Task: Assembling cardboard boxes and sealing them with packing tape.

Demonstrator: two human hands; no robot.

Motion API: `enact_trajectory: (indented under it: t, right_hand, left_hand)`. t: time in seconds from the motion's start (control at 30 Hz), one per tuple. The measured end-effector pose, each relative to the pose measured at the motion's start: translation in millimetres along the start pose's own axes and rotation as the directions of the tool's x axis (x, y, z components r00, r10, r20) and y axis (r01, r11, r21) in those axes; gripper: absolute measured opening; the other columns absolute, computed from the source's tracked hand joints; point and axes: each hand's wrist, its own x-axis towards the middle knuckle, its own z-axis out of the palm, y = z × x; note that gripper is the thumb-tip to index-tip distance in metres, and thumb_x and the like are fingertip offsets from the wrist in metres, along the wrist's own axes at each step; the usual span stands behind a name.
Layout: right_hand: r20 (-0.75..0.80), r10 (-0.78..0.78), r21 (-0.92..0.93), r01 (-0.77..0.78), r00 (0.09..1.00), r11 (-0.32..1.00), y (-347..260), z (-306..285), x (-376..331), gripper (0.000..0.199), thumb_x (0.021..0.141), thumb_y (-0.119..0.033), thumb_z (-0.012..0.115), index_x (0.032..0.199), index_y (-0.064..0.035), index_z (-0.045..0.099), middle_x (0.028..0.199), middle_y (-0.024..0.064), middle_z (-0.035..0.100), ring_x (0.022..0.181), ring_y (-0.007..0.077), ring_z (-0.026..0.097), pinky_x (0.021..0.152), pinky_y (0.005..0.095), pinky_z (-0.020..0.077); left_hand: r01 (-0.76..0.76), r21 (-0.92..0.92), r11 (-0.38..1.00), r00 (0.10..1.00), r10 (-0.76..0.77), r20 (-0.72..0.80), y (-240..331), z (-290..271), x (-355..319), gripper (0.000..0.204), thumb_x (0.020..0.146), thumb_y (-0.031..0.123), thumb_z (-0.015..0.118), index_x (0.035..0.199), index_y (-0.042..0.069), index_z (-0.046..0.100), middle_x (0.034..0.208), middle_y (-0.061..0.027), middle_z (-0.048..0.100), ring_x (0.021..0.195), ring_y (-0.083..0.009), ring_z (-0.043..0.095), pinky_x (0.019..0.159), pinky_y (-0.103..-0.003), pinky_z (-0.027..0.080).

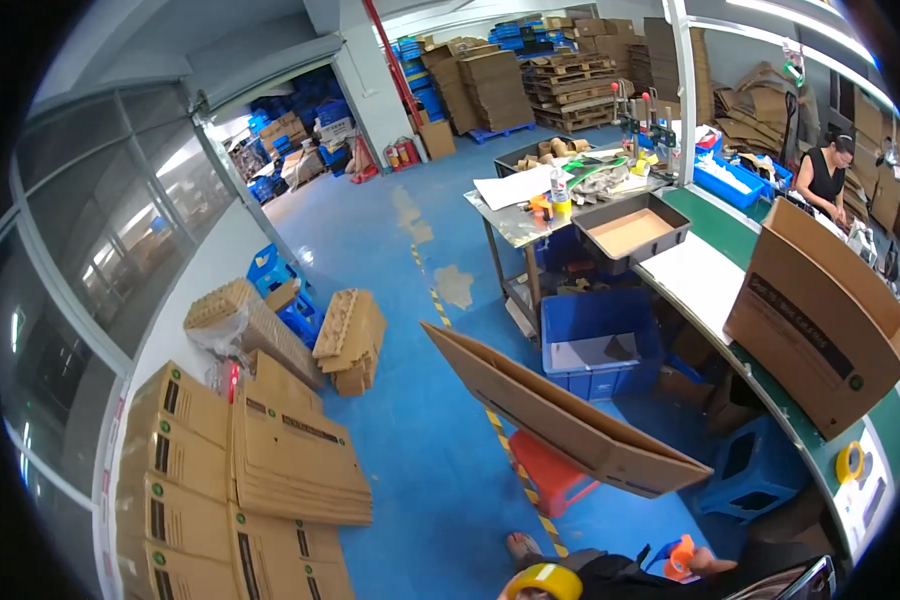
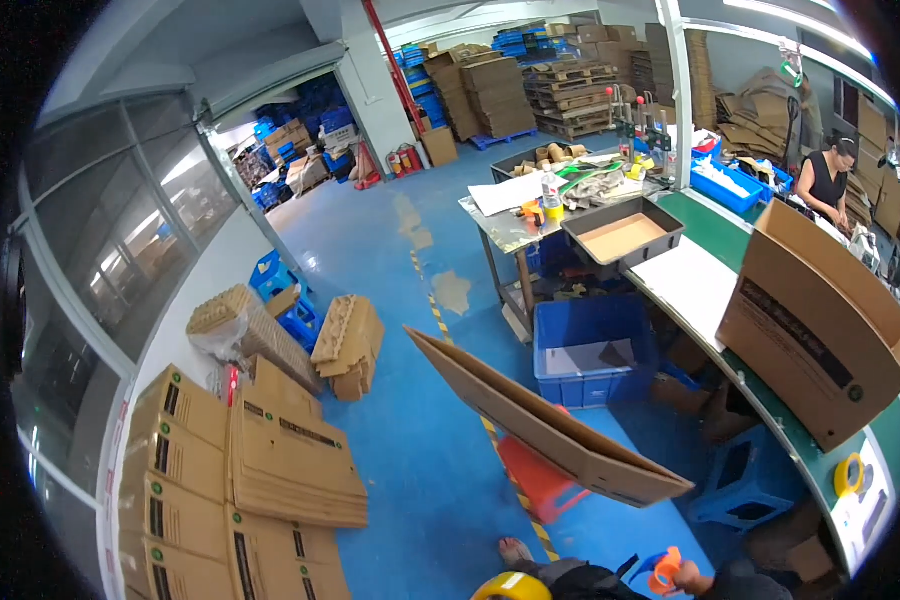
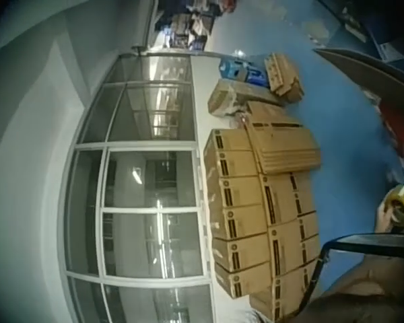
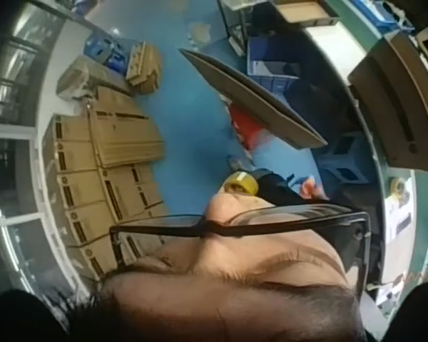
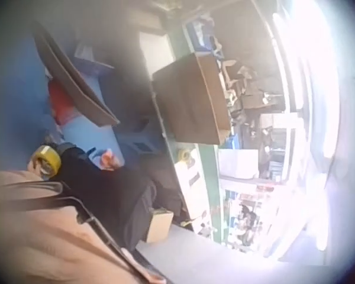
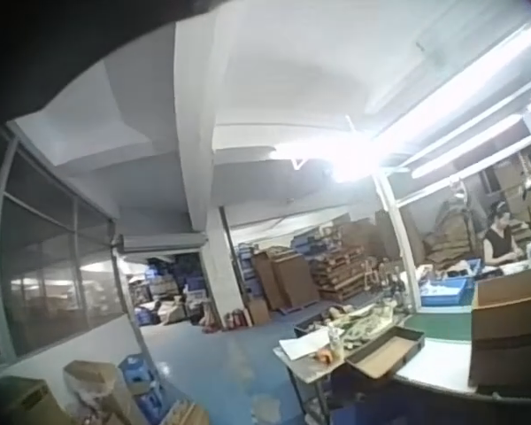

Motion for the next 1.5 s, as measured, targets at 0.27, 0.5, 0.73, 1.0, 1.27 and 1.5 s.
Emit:
enact_trajectory:
  t: [0.27, 0.5, 0.73, 1.0, 1.27, 1.5]
  right_hand:
    - [0.247, 0.165, -0.079, -0.151, 0.955, 0.985, -156, 54, 102, 0.029, 0.087, -0.016, 0.054, 0.110, -0.0004, 0.059, 0.116, 0.0230, 0.059, 0.112, 0.0349, 0.059, 0.092, 0.0446, 0.0469]
    - [0.120, -0.102, -0.125, 0.117, 0.987, 0.985, -363, 13, 191, 0.038, 0.082, -0.020, 0.055, 0.119, -0.0128, 0.059, 0.120, 0.0154, 0.064, 0.105, 0.0375, 0.063, 0.081, 0.0486, 0.0528]
    - [-0.005, -0.600, -0.196, 0.587, 0.800, 0.785, -633, -23, 335, 0.031, 0.089, -0.030, 0.057, 0.117, -0.0175, 0.058, 0.110, 0.0144, 0.066, 0.094, 0.0314, 0.068, 0.070, 0.0451, 0.0545]
    - [-0.537, 0.169, 0.678, 0.304, 0.826, 0.669, -850, -149, 537, 0.012, 0.087, -0.009, 0.060, 0.096, -0.0024, 0.062, 0.083, 0.0133, 0.068, 0.075, 0.0207, 0.067, 0.066, 0.0359, 0.0528]
    - [-0.375, 0.906, 0.840, 0.486, 0.198, 0.241, -800, -306, 834, 0.021, 0.088, -0.012, 0.064, 0.106, -0.0035, 0.056, 0.097, 0.0111, 0.064, 0.088, 0.0213, 0.063, 0.082, 0.0345, 0.0503]
    - [-0.368, 0.922, 0.837, 0.390, -0.120, 0.384, -665, -394, 988, 0.031, 0.091, -0.011, 0.064, 0.116, -0.0019, 0.048, 0.110, 0.0136, 0.057, 0.095, 0.0218, 0.060, 0.075, 0.0332, 0.0568]
  left_hand:
    - [0.285, 0.444, 0.850, 0.930, -0.134, -0.341, 56, -234, 123, 0.036, 0.098, 0.025, 0.060, 0.121, -0.003, 0.059, 0.106, -0.0116, 0.065, 0.099, -0.0198, 0.060, 0.086, -0.033, 0.047]
    - [0.216, 0.499, 0.839, 0.925, -0.011, -0.380, 104, -349, 272, 0.036, 0.099, 0.026, 0.059, 0.122, -0.002, 0.058, 0.107, -0.0112, 0.065, 0.098, -0.0203, 0.060, 0.085, -0.033, 0.048]
    - [0.146, 0.244, 0.959, 0.976, -0.100, -0.192, 257, -445, 505, 0.038, 0.098, 0.021, 0.058, 0.128, -0.001, 0.056, 0.117, -0.0134, 0.063, 0.108, -0.0247, 0.059, 0.090, -0.036, 0.048]
    - [0.120, 0.313, 0.942, 0.978, -0.057, -0.200, 402, -481, 751, 0.047, 0.097, 0.024, 0.055, 0.137, -0.001, 0.047, 0.131, -0.0138, 0.052, 0.114, -0.0247, 0.052, 0.092, -0.040, 0.047]
    - [0.190, 0.551, 0.812, 0.980, -0.124, -0.156, 503, -363, 936, 0.045, 0.096, 0.014, 0.054, 0.136, -0.005, 0.047, 0.132, -0.0159, 0.054, 0.117, -0.0270, 0.051, 0.101, -0.037, 0.040]
    - [0.083, 0.806, 0.586, 0.955, -0.277, 0.103, 481, -284, 1121, 0.051, 0.093, 0.023, 0.061, 0.133, -0.008, 0.050, 0.131, -0.0207, 0.055, 0.120, -0.0309, 0.051, 0.102, -0.038, 0.040]
